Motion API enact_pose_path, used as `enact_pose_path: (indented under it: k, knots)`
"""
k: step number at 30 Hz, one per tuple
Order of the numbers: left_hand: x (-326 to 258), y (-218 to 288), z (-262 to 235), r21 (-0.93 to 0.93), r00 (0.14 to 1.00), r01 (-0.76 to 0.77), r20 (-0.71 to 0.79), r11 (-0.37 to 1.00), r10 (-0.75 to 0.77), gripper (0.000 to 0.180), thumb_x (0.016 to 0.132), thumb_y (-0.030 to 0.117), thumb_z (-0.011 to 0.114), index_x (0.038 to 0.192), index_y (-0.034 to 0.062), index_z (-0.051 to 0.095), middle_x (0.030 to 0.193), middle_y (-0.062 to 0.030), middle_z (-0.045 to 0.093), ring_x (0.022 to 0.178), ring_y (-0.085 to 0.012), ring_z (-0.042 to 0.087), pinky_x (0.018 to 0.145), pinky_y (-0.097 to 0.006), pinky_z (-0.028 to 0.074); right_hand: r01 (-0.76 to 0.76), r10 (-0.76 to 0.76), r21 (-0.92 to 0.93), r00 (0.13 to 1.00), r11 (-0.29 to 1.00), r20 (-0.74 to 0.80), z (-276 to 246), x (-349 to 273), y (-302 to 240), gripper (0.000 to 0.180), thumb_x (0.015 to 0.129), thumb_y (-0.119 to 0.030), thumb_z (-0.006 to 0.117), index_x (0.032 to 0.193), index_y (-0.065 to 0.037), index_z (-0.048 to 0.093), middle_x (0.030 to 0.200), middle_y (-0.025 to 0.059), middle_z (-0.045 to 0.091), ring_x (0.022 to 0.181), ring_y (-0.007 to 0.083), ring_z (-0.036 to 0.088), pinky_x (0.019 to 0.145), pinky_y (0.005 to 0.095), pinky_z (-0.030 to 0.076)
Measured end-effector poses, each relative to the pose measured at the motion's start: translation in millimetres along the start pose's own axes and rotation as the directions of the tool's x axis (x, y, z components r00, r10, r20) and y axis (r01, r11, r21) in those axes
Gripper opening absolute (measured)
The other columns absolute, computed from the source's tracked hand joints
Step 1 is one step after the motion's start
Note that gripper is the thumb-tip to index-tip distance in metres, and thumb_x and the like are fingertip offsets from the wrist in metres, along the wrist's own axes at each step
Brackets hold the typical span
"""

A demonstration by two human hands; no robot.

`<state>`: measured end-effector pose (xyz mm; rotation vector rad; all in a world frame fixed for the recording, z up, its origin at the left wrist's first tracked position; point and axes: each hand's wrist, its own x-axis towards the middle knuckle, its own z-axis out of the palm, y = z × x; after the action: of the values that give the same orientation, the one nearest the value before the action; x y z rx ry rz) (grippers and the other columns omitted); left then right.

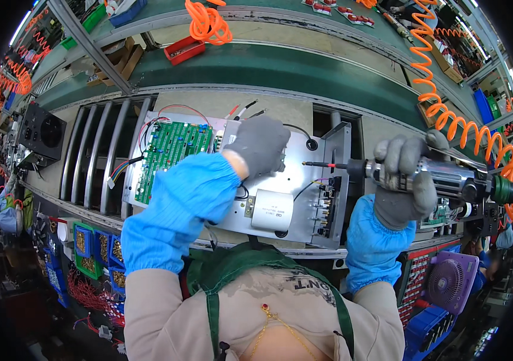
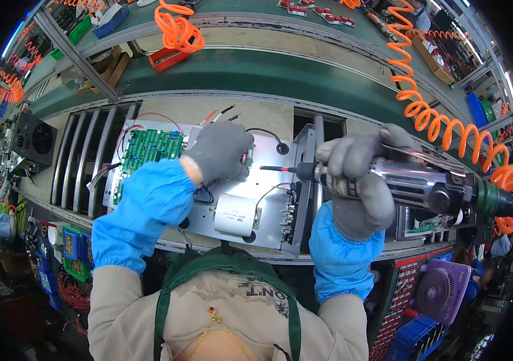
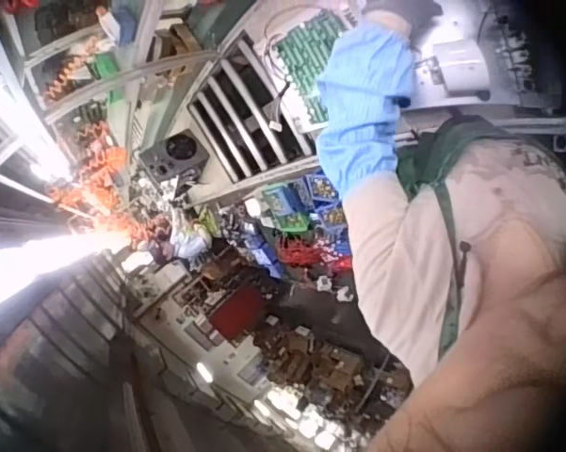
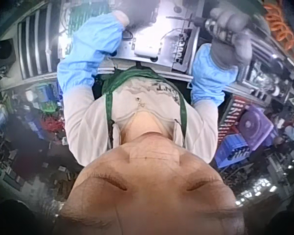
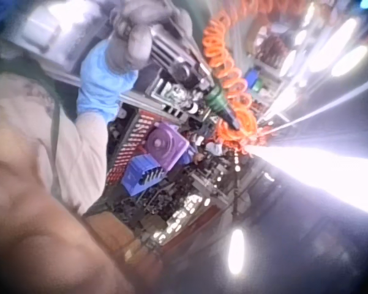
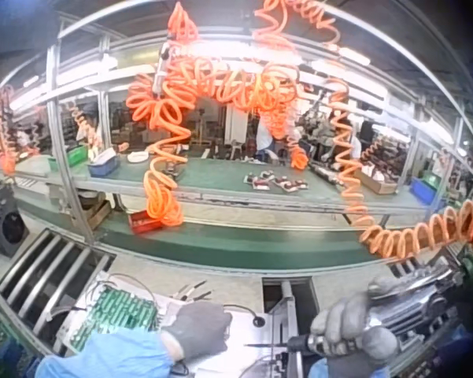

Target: The person assembles an electronic device on a factory workbench. They connect wires to a circuit board, use a pneumatic screwdriver to secure components, and apply a substance with a brush to a small white box before attaching it to the assembly.

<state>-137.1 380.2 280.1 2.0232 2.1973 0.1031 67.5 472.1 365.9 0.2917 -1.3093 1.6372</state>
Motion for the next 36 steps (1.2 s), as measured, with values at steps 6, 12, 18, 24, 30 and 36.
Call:
enact_pose_path:
  k: [6,12,18,24,30,36]
  knots:
    - [34.0,-4.6,0.8,0.128,0.928,-0.03,0.372,0.991,-0.02,0.029,0.059,0.029,0.074,0.081,0.0097,0.073,0.082,-0.0115,0.068,0.078,-0.0277,0.067,0.065,-0.038,0.053,-0.084,0.082,-0.052,0.996,0.995,-0.034,-10.3,12.7,27.8,0.054,0.074,-0.01,0.067,0.123,0.0,0.046,0.063,0.0058,0.05,0.061,0.02,0.054,0.072,0.0437,0.051]
    - [41.1,-14.8,-3.2,0.099,0.95,0.037,0.306,0.994,-0.066,0.018,0.06,0.017,0.066,0.075,0.0082,0.071,0.078,-0.0121,0.067,0.075,-0.0283,0.067,0.063,-0.038,0.053,-0.175,0.173,-0.098,0.985,0.98,-0.021,-16.8,22.0,55.9,0.056,0.074,-0.013,0.069,0.122,0.001,0.044,0.073,0.0092,0.057,0.067,0.0217,0.059,0.074,0.0432,0.053]
    - [42.8,-20.0,4.3,0.065,0.953,0.006,0.302,0.998,-0.025,0.017,0.062,0.018,0.066,0.075,0.0074,0.071,0.075,-0.0123,0.067,0.073,-0.0283,0.067,0.063,-0.038,0.053,-0.339,0.331,-0.166,0.941,0.926,-0.072,-7.4,27.4,70.2,0.058,0.073,-0.01,0.07,0.123,0.003,0.042,0.075,0.01,0.059,0.071,0.021,0.061,0.077,0.0413,0.054]
    - [41.7,-21.1,2.3,0.019,0.954,-0.016,0.3,1.0,0.01,0.019,0.065,0.024,0.067,0.076,0.009,0.072,0.076,-0.0111,0.067,0.073,-0.0275,0.067,0.063,-0.038,0.053,-0.46,0.465,-0.26,0.884,0.849,-0.045,1.7,29.4,79.6,0.057,0.073,-0.014,0.071,0.121,0.0,0.045,0.072,0.0076,0.056,0.068,0.0197,0.057,0.076,0.0416,0.051]
    - [38.8,-20.2,-1.4,0.013,0.947,0.008,0.321,1.0,-0.012,0.02,0.066,0.025,0.068,0.079,0.0101,0.071,0.077,-0.0102,0.067,0.073,-0.0275,0.067,0.064,-0.038,0.053,-0.547,0.549,-0.291,0.832,0.785,-0.084,13.6,25.0,87.4,0.054,0.074,-0.015,0.07,0.12,-0.001,0.044,0.074,0.0075,0.058,0.073,0.0207,0.059,0.081,0.0444,0.051]
    - [38.5,-20.5,-1.0,-0.026,0.951,0.002,0.311,1.0,0.007,0.015,0.066,0.019,0.068,0.079,0.0115,0.072,0.077,-0.0096,0.067,0.074,-0.0271,0.067,0.062,-0.039,0.052,-0.536,0.549,-0.402,0.83,0.742,-0.093,8.5,21.6,95.8,0.044,0.073,0.007,0.067,0.113,0.002,0.049,0.082,0.0078,0.063,0.078,0.0143,0.063,0.075,0.0301,0.053]
